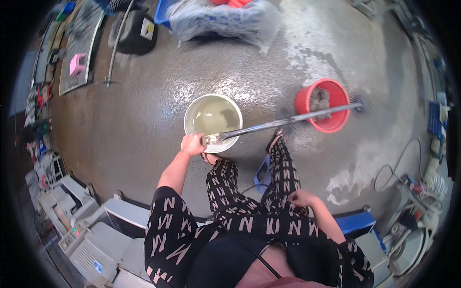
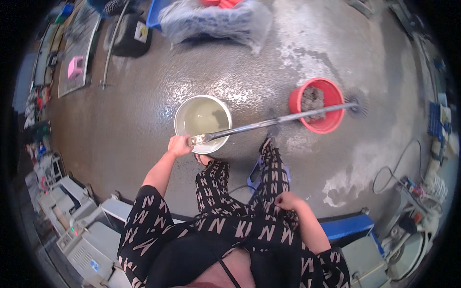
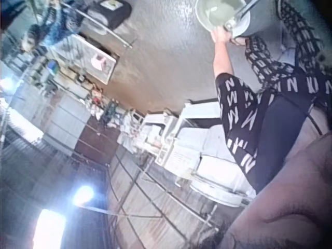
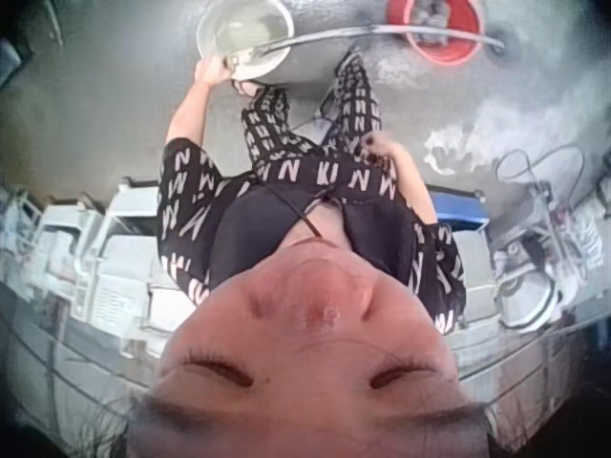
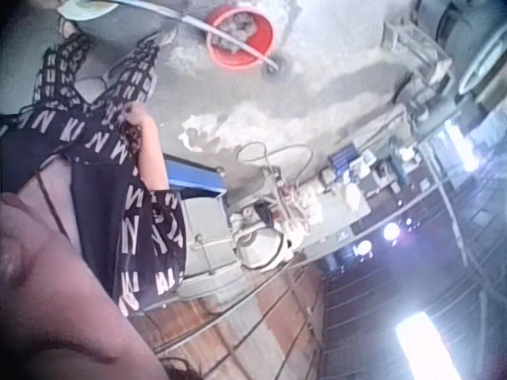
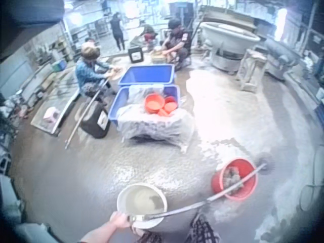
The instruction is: The person sits on a small stool and scrubs the bristles of a mop head with a steel wool pad while rinsing it in a white bucket of water. They repeatedly dip the mop head into the bucket and scrub it, then transfer the cleaned mop head to a red bucket.
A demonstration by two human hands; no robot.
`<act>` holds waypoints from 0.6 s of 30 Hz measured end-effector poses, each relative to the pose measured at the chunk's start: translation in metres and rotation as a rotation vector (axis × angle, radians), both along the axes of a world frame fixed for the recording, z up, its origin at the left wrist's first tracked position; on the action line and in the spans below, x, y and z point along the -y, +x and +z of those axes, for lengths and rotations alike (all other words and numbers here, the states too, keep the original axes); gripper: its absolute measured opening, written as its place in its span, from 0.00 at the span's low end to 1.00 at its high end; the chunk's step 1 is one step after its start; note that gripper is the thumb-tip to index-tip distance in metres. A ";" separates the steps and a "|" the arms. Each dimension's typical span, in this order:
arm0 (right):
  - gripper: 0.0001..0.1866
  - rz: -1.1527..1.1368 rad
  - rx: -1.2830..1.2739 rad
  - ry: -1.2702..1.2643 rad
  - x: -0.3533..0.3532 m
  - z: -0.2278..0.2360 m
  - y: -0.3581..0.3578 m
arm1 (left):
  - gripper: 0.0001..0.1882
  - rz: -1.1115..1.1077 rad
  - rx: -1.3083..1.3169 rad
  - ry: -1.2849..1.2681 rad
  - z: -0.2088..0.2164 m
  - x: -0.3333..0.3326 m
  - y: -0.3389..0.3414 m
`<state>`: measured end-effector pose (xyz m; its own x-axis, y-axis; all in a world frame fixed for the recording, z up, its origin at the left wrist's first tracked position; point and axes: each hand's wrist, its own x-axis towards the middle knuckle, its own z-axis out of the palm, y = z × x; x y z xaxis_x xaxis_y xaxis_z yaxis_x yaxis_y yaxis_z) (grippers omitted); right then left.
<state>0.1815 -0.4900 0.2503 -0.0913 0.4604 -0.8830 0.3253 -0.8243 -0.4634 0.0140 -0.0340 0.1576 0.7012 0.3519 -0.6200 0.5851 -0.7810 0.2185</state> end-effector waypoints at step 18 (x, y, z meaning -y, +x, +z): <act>0.19 0.216 0.862 0.540 -0.266 -0.279 0.049 | 0.13 -0.423 0.519 -0.172 -0.170 0.005 -0.025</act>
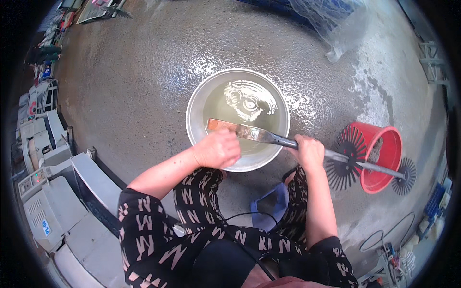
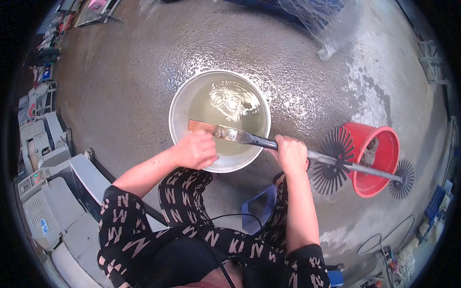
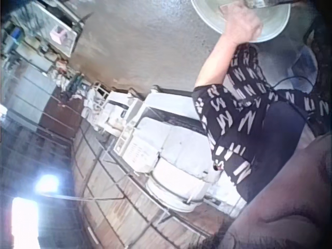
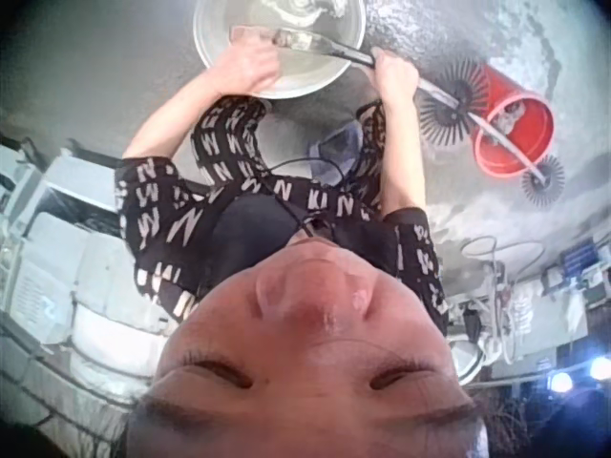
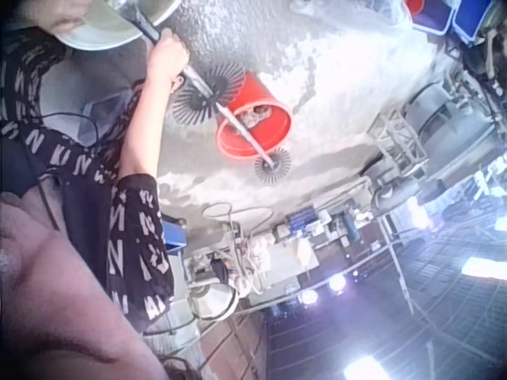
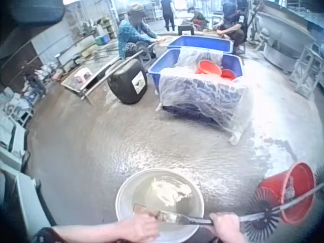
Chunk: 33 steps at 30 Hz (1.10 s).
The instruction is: The person sits on a small stool and scrubs the bristles of a mop head with a steel wool pad while rinsing it in a white bucket of water. They repeatedly dip the mop head into the bucket and scrub it, then transfer the cleaned mop head to a red bucket.
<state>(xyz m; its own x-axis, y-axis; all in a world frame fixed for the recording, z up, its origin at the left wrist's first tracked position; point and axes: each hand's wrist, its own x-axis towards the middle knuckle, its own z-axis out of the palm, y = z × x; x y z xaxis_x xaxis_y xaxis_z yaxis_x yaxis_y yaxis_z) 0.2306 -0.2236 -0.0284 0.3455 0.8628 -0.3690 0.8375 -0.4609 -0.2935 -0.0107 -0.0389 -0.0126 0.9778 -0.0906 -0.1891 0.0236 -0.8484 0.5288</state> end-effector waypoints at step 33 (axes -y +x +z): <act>0.10 0.062 0.148 0.121 0.003 0.001 -0.008 | 0.43 0.591 -1.056 -0.333 -0.138 0.039 0.066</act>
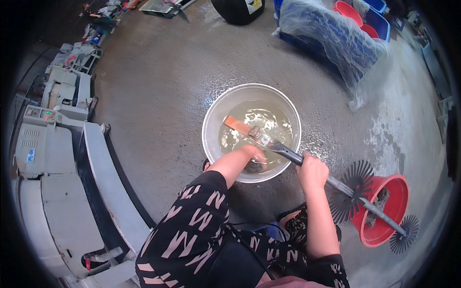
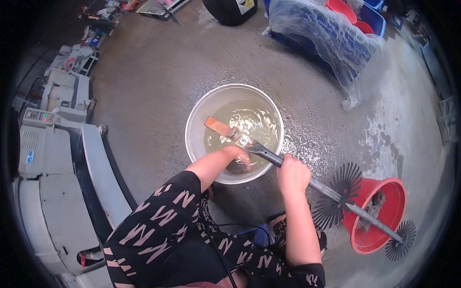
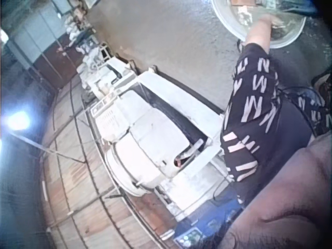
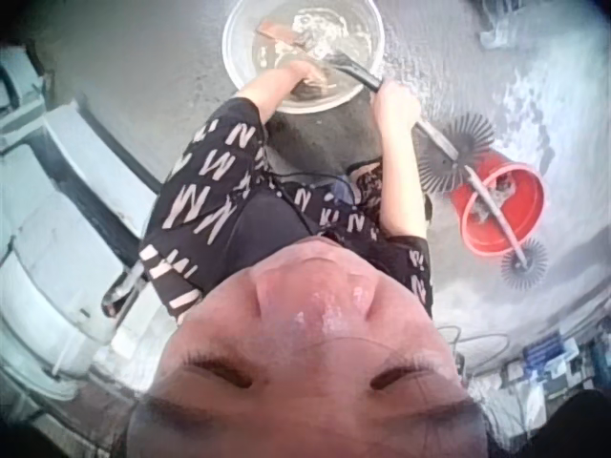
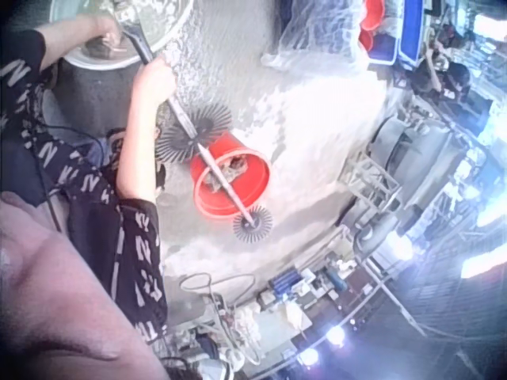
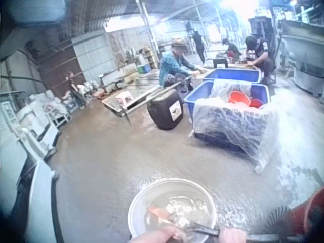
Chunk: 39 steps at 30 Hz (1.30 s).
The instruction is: The person sits on a small stool and scrubs the bristles of a mop head with a steel wool pad while rinsing it in a white bucket of water. They repeatedly dip the mop head into the bucket and scrub it, then transfer the cleaned mop head to a red bucket.
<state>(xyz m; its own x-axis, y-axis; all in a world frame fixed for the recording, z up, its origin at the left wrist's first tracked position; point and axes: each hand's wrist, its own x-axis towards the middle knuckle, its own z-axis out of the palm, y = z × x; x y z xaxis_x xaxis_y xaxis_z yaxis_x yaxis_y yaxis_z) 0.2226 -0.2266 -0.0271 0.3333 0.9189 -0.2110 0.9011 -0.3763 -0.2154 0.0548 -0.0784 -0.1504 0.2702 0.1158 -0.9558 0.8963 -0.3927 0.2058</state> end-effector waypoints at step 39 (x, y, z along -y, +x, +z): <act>0.06 0.033 0.102 0.277 0.008 -0.032 0.001 | 0.12 0.234 0.886 1.524 0.114 -0.004 -0.036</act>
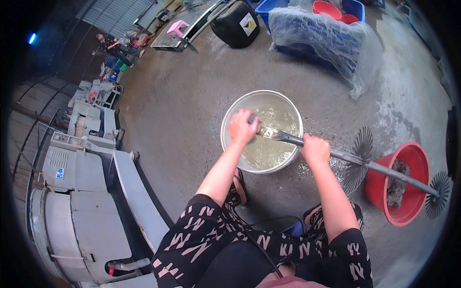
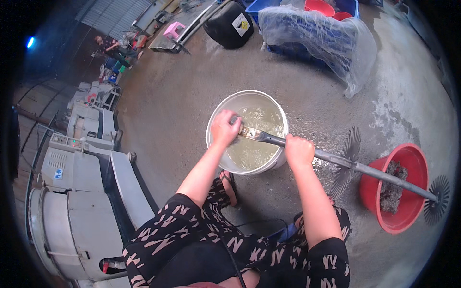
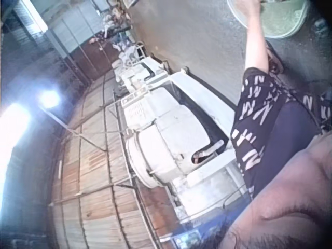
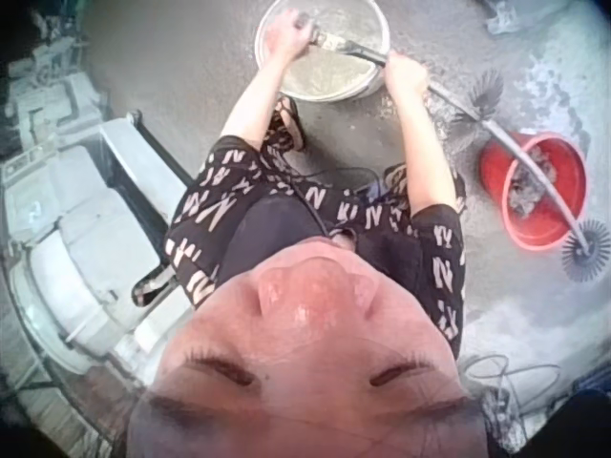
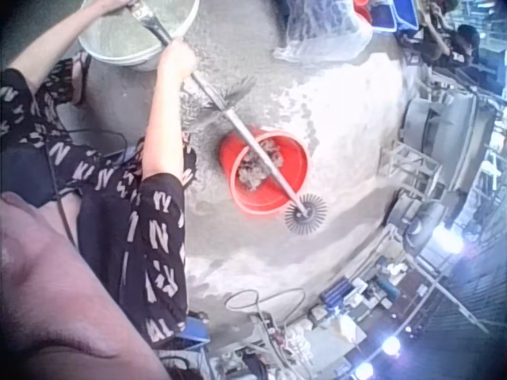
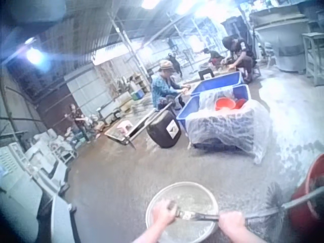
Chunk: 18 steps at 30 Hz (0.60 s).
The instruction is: The person sits on a small stool and scrubs the bristles of a mop head with a steel wool pad while rinsing it in a white bucket of water. They repeatedly dip the mop head into the bucket and scrub it, then transfer the cleaned mop head to a red bucket.
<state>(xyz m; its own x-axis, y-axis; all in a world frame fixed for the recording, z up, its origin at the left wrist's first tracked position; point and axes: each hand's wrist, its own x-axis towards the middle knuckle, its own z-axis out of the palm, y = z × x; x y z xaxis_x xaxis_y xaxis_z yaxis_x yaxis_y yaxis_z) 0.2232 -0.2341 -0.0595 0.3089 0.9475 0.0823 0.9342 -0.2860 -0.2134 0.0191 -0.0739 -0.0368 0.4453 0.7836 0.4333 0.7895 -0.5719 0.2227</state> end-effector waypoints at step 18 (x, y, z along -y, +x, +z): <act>0.06 -0.058 0.010 -0.002 0.000 -0.002 0.003 | 0.27 0.232 -0.698 -0.717 0.048 0.028 0.011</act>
